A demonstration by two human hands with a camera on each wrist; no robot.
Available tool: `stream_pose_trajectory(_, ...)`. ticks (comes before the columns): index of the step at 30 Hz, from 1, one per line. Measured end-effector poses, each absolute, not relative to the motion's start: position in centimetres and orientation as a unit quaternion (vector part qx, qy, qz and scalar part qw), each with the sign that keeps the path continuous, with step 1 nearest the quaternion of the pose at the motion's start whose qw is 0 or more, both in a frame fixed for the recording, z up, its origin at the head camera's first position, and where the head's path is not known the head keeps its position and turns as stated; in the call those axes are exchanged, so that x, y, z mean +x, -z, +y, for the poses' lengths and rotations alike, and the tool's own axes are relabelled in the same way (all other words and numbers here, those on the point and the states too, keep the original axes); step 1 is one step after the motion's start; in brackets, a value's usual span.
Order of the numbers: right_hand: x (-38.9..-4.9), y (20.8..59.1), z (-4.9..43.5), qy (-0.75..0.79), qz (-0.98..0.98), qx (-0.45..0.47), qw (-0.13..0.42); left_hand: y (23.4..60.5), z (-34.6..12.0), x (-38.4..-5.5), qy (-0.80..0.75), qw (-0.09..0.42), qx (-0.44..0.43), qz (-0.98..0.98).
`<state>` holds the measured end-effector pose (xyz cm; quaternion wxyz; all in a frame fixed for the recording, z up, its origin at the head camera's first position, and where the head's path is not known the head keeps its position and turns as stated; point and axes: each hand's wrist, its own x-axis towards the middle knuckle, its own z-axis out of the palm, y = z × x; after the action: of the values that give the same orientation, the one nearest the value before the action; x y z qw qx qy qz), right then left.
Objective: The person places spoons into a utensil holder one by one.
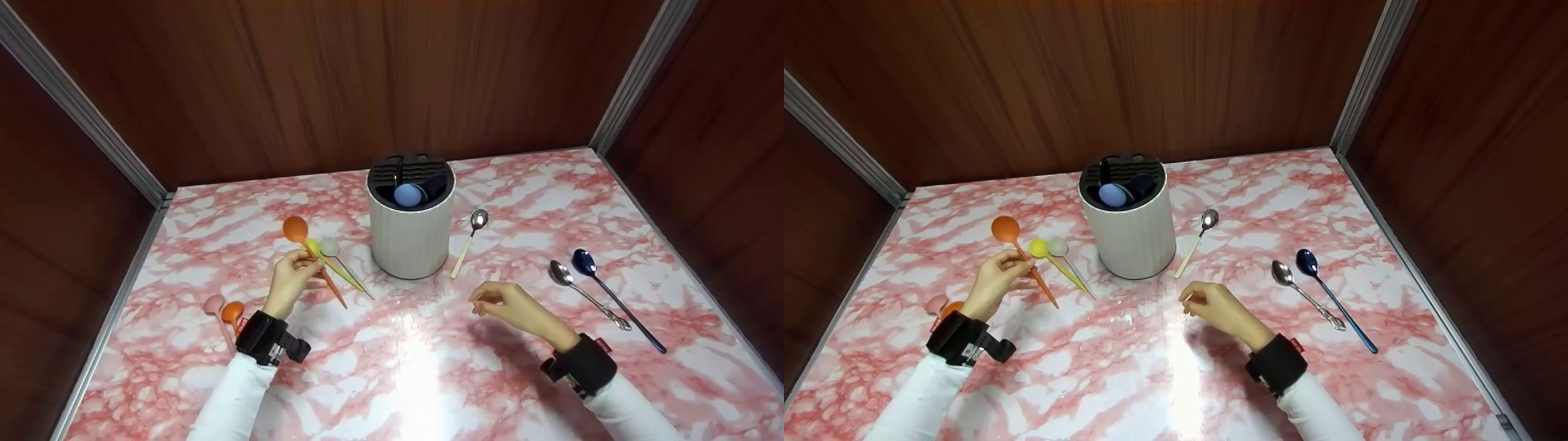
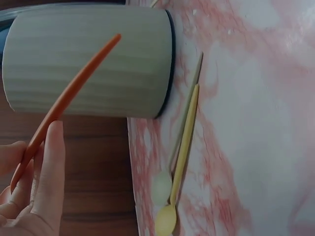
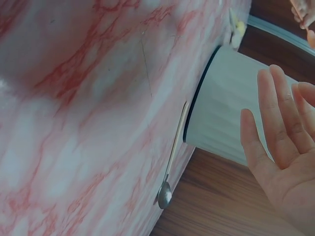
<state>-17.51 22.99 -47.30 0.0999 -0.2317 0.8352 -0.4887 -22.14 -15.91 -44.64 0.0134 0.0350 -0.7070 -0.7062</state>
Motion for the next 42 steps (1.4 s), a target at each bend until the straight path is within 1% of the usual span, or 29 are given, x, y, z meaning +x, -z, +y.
stream_pose_trajectory(8,-17.6,47.2,22.3,0.483,0.837,-0.236,0.104,44.4,-14.3,-21.6,0.723,0.007,0.016,-0.691)
stream_pose_trajectory(17,-18.4,46.8,19.5,0.488,0.825,-0.270,0.088,44.5,-12.4,-21.1,0.717,-0.003,-0.002,-0.697)
stream_pose_trajectory(24,-19.1,46.6,16.1,0.497,0.807,-0.295,0.119,44.5,-10.7,-20.8,0.739,-0.020,-0.010,-0.674)
stream_pose_trajectory(30,-19.5,46.6,13.8,0.482,0.806,-0.314,0.136,44.4,-9.3,-20.3,0.753,-0.023,-0.026,-0.657)
stream_pose_trajectory(39,-19.8,46.6,12.3,0.525,0.767,-0.319,0.183,44.5,-8.5,-19.9,0.753,-0.020,-0.049,-0.655)
stream_pose_trajectory(42,-19.8,46.6,12.0,0.535,0.758,-0.321,0.190,44.6,-8.4,-19.8,0.752,-0.021,-0.056,-0.657)
